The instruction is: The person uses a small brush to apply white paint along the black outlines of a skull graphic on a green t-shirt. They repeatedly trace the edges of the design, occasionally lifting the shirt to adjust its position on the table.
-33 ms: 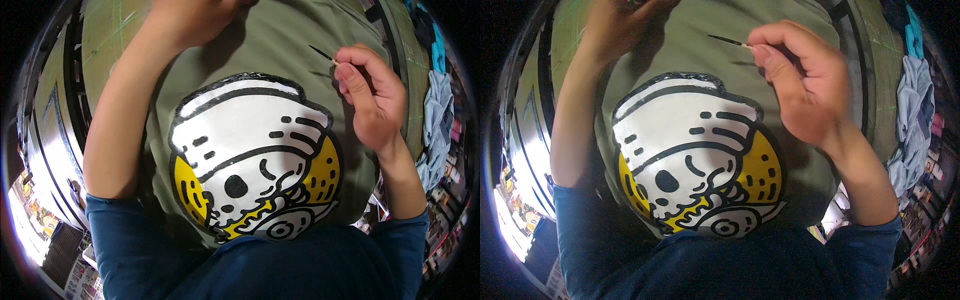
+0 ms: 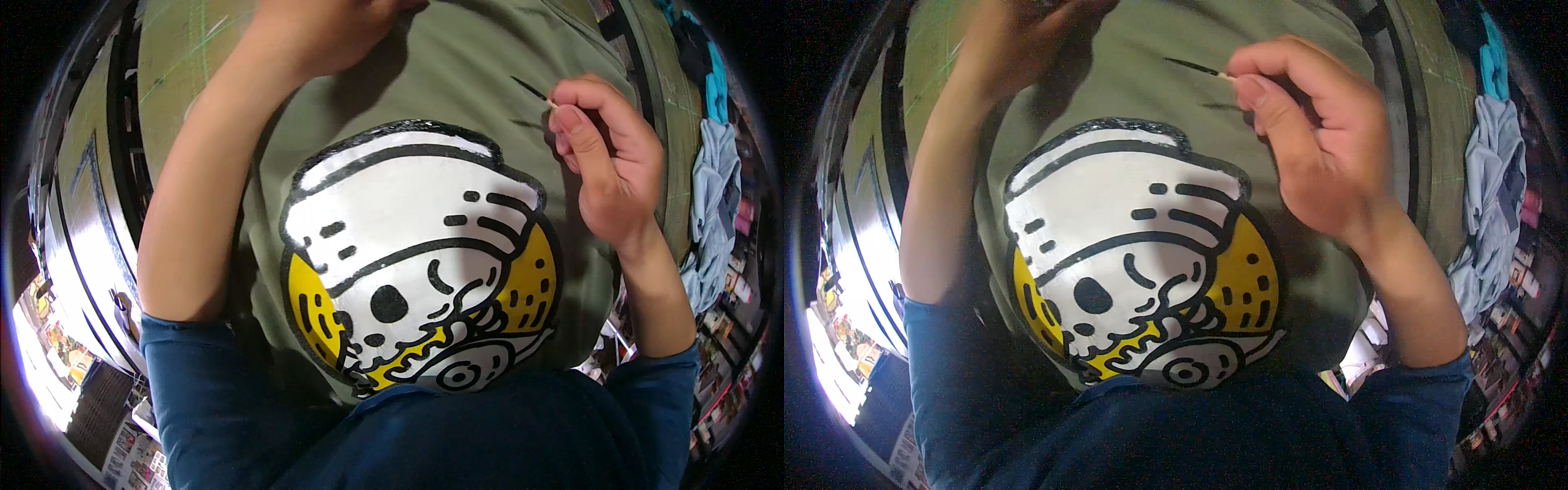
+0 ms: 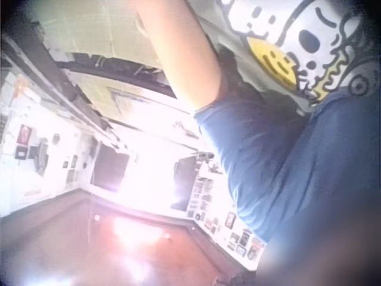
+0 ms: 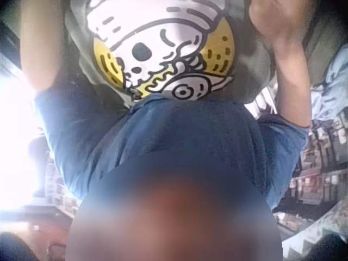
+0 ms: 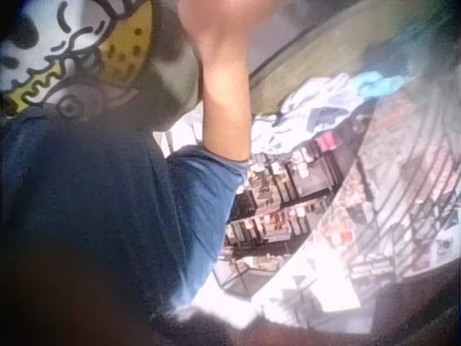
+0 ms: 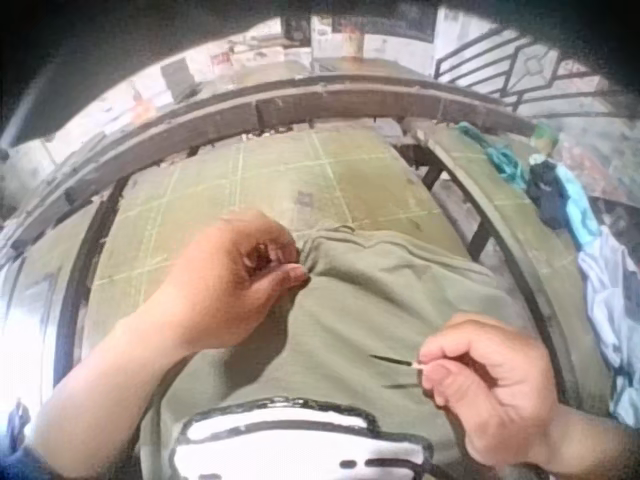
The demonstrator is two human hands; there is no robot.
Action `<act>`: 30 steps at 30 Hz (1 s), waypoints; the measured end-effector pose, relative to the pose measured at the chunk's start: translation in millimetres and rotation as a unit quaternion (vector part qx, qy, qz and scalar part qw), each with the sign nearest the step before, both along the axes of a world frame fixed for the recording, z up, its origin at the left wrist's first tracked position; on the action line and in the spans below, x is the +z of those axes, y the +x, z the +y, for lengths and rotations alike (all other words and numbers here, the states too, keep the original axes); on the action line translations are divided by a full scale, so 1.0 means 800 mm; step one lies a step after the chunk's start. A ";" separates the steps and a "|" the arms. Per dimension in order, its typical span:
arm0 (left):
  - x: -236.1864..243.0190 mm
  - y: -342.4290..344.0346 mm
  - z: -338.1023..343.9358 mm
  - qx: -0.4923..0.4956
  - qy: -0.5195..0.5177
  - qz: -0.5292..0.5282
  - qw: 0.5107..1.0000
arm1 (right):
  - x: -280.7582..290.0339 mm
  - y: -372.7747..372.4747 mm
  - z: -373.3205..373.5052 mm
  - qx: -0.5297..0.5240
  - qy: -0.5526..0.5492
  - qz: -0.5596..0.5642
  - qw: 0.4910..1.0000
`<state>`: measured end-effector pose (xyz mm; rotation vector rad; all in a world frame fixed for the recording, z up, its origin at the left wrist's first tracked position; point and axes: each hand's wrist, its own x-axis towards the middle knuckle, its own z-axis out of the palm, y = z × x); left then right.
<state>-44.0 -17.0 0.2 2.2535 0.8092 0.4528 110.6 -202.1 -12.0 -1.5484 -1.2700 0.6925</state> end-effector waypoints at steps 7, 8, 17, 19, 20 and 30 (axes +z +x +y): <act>-0.021 -0.001 0.009 -0.047 0.044 -0.093 0.994 | -0.005 0.001 -0.001 -0.010 0.025 -0.073 0.997; -0.028 0.001 0.013 -0.063 0.034 -0.112 0.991 | -0.007 0.005 0.000 -0.004 0.045 -0.103 0.994; -0.036 -0.003 0.030 -0.121 -0.002 -0.082 0.989 | 0.000 0.009 0.003 0.088 0.100 -0.223 0.966; -0.037 -0.004 0.030 -0.116 -0.041 -0.089 0.988 | 0.005 0.011 0.003 0.110 0.084 -0.216 0.967; -0.034 -0.003 0.028 -0.114 -0.048 -0.083 0.989 | 0.005 0.012 0.003 0.113 0.084 -0.217 0.966; -0.033 -0.002 0.025 -0.118 0.010 -0.087 0.989 | 0.003 0.014 0.001 0.148 0.083 -0.234 0.957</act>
